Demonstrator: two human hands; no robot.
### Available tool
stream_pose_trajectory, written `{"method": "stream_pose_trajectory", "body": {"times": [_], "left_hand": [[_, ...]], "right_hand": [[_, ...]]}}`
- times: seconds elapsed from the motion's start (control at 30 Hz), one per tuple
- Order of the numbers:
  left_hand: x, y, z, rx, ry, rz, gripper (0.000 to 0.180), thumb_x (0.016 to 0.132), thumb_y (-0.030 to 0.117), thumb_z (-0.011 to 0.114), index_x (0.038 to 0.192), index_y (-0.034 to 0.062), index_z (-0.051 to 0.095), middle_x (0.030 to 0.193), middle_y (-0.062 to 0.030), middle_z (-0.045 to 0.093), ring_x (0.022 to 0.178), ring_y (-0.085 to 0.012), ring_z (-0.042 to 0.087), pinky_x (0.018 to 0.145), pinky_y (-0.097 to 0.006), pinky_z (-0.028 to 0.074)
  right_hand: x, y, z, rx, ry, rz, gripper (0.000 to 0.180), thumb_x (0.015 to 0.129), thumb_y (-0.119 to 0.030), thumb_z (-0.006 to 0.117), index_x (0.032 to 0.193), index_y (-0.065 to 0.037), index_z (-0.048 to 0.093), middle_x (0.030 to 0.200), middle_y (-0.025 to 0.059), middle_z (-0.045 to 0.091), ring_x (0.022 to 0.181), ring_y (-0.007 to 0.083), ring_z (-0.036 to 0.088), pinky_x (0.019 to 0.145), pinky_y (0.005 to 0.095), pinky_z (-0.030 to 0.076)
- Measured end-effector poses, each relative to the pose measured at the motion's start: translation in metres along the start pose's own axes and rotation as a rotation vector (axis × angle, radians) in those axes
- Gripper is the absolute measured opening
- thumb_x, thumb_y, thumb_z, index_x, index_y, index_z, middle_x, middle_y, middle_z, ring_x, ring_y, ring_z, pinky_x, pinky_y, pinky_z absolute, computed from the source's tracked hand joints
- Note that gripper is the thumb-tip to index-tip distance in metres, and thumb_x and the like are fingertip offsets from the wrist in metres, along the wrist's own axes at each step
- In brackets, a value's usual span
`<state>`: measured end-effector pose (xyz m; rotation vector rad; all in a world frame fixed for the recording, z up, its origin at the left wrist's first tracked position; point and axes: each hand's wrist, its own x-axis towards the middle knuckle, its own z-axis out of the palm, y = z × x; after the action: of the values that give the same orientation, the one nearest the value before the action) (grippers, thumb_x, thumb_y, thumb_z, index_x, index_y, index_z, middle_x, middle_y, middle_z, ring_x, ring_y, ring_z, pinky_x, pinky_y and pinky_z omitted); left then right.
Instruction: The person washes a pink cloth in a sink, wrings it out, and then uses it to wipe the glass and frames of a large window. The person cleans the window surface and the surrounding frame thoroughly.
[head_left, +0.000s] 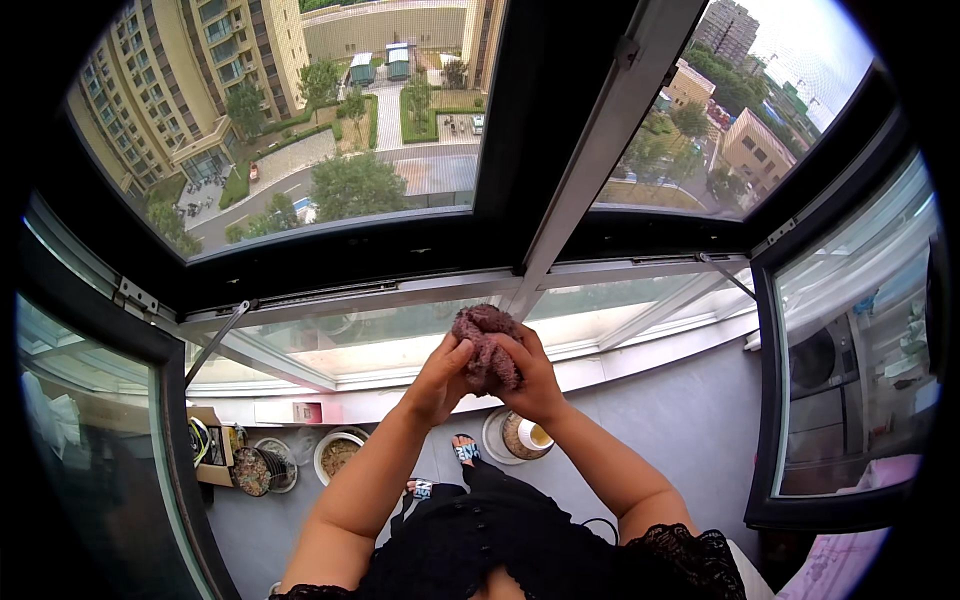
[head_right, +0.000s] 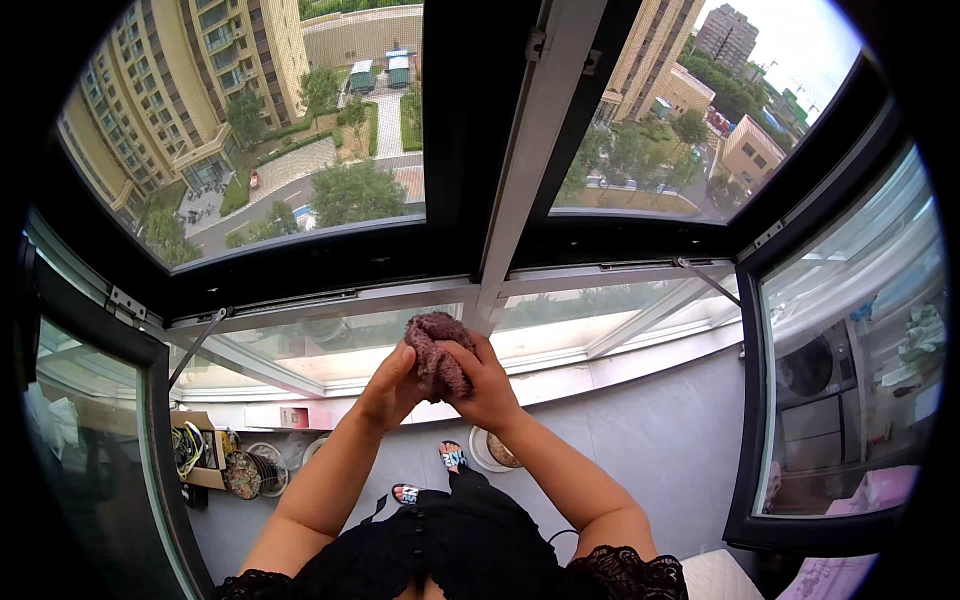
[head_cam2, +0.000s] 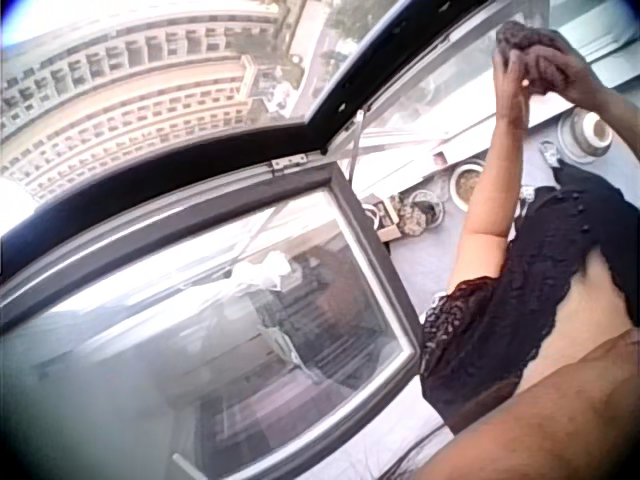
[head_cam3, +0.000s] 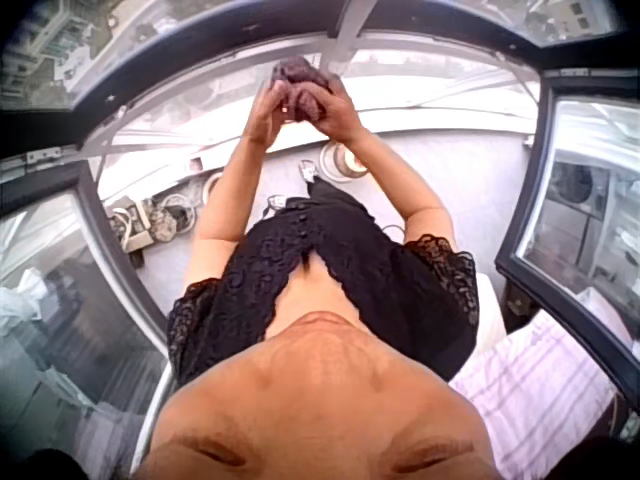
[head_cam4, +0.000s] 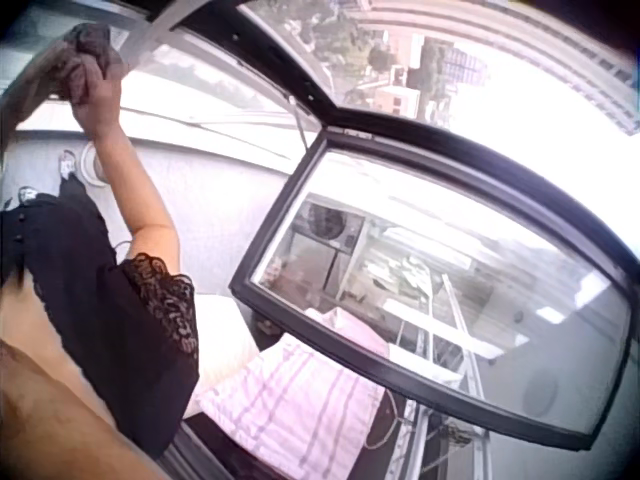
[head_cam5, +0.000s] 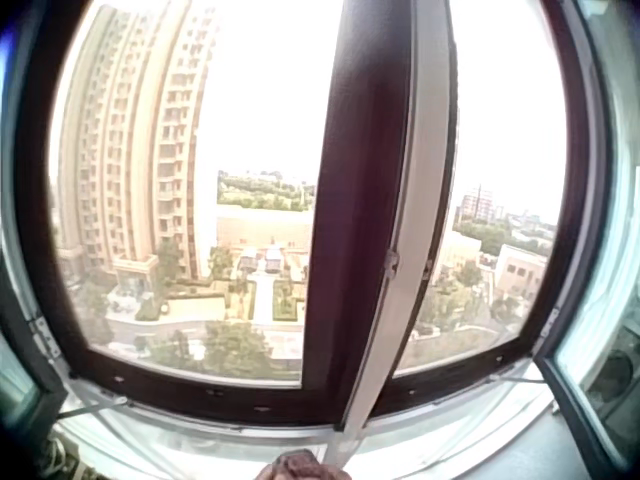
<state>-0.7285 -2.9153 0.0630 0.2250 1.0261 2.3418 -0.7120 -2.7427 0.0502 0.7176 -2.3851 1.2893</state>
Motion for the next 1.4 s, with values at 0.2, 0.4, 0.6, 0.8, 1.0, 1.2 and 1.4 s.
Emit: {"method": "stream_pose_trajectory", "body": {"times": [0.2, 0.4, 0.6, 0.8, 1.0, 1.2, 1.4], "left_hand": [[0.006, -0.001, -0.028, 0.141, 0.694, 0.26, 0.039, 0.099, 0.038, 0.053, 0.121, 0.007, 0.045, 0.119, -0.0057, 0.054, 0.107, -0.0185, 0.054, 0.089, -0.04, 0.047], [-0.017, -0.002, -0.043, 0.401, 0.746, 0.258, 0.031, 0.097, 0.03, 0.058, 0.116, 0.0065, 0.054, 0.114, -0.0044, 0.058, 0.103, -0.0146, 0.056, 0.085, -0.031, 0.047], [-0.029, -0.016, -0.056, 0.429, 0.792, 0.192, 0.027, 0.096, 0.028, 0.059, 0.114, 0.0075, 0.056, 0.112, -0.0028, 0.059, 0.102, -0.0142, 0.056, 0.084, -0.03, 0.046], [-0.029, -0.019, -0.048, 0.514, 0.719, 0.196, 0.024, 0.098, 0.026, 0.057, 0.113, 0.007, 0.057, 0.113, -0.0037, 0.061, 0.102, -0.0148, 0.058, 0.084, -0.03, 0.047], [-0.057, -0.023, -0.069, 0.555, 0.805, 0.154, 0.023, 0.097, 0.024, 0.057, 0.111, 0.0063, 0.058, 0.11, -0.0031, 0.063, 0.1, -0.0138, 0.06, 0.083, -0.028, 0.047], [-0.063, -0.022, -0.06, 0.511, 0.826, 0.167, 0.022, 0.097, 0.024, 0.058, 0.11, 0.0063, 0.06, 0.106, -0.002, 0.063, 0.098, -0.0109, 0.06, 0.082, -0.026, 0.047], [-0.099, -0.004, -0.066, 0.486, 0.916, 0.304, 0.028, 0.095, 0.027, 0.061, 0.112, 0.0051, 0.059, 0.102, -0.0018, 0.063, 0.095, -0.0105, 0.059, 0.081, -0.026, 0.046]], "right_hand": [[0.056, 0.048, 0.029, -0.599, 0.132, -0.517, 0.025, 0.071, -0.02, 0.069, 0.096, -0.017, 0.069, 0.119, 0.0049, 0.052, 0.103, 0.026, 0.053, 0.086, 0.0379, 0.047], [-0.003, 0.125, -0.056, -0.623, 0.596, -0.004, 0.026, 0.075, -0.004, 0.068, 0.101, -0.006, 0.067, 0.109, 0.0094, 0.054, 0.097, 0.0293, 0.055, 0.082, 0.0381, 0.048], [0.019, 0.097, -0.033, -0.39, 0.881, 0.083, 0.047, 0.075, -0.01, 0.071, 0.119, -0.006, 0.054, 0.12, 0.0176, 0.045, 0.116, 0.0377, 0.045, 0.1, 0.0458, 0.037], [-0.06, 0.178, 0.094, -0.375, 0.405, 0.47, 0.051, 0.07, -0.005, 0.07, 0.116, -0.008, 0.05, 0.119, 0.0206, 0.044, 0.112, 0.0429, 0.044, 0.099, 0.0477, 0.038], [-0.054, 0.14, 0.082, -0.243, 0.532, 0.24, 0.054, 0.073, -0.008, 0.072, 0.12, -0.006, 0.044, 0.12, 0.0202, 0.042, 0.115, 0.0406, 0.043, 0.099, 0.0443, 0.039], [-0.1, 0.204, 0.11, -0.27, 0.151, 0.631, 0.048, 0.065, 0.002, 0.069, 0.11, -0.005, 0.053, 0.106, 0.0217, 0.05, 0.099, 0.0404, 0.051, 0.092, 0.0425, 0.043], [0.0, 0.029, 0.077, 0.02, 0.185, -0.087, 0.048, 0.066, -0.011, 0.08, 0.11, -0.008, 0.063, 0.112, 0.0177, 0.053, 0.104, 0.0356, 0.054, 0.093, 0.0399, 0.046]]}}
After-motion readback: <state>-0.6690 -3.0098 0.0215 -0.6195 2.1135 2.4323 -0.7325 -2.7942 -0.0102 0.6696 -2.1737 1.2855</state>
